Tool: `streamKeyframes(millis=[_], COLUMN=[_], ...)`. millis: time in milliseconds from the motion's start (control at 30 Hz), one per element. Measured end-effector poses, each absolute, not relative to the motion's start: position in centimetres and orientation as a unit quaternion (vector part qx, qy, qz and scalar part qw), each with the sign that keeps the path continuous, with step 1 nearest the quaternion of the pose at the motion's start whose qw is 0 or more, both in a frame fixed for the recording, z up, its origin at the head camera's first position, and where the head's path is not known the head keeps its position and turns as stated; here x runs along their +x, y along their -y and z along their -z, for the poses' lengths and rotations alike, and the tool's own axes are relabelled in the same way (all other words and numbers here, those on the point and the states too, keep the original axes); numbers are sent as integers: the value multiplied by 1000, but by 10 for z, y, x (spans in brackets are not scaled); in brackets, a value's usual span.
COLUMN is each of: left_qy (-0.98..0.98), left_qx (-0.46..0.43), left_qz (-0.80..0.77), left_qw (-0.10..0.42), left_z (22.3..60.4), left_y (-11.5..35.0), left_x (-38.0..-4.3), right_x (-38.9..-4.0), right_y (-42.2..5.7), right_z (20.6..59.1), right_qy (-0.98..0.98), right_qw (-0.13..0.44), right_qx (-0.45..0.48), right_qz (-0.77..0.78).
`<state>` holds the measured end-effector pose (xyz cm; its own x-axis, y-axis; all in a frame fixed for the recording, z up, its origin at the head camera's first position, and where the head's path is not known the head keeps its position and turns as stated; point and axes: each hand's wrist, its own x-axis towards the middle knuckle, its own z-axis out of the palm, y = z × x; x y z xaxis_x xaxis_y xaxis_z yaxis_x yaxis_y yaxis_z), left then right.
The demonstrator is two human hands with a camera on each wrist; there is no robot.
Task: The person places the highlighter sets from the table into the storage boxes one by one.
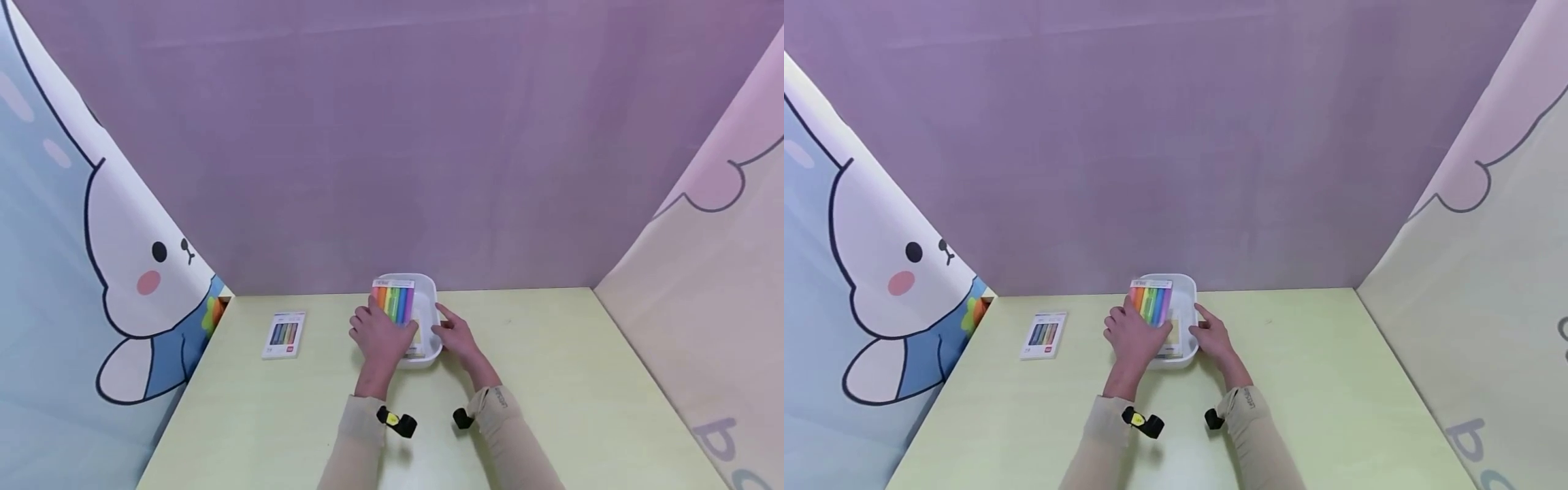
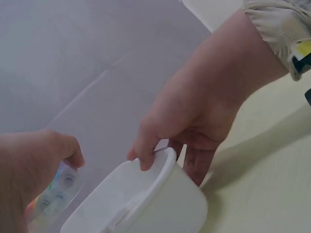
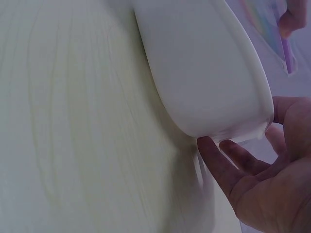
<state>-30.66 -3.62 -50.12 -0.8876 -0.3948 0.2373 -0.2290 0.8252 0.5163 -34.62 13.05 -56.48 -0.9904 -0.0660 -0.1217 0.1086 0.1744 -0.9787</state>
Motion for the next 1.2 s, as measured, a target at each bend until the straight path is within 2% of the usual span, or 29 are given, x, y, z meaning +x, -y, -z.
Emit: streamKeyframes(millis=[300,500,700,933,1200], left_qy=[939,939,933,933,954], left_qx=[174,167,181,189,151], left_qz=[236,249,253,259,239], left_qw=[180,167,183,165,97], left_z=[504,507,500,495,499], left_y=[24,14,17,7,-2], left_x=[-307,-305,-310,-312,-307], right_x=[-343,-337,-343,-343,-341], right_y=[-133,-139,-130,-129,-129], right_z=[564,565,563,563,566], right_qy=[-764,-796,-800,-797,-796], right_qw=[51,23,21,15,24], right_qx=[-7,19,-5,-7,-6], right_qz=[643,605,599,604,605])
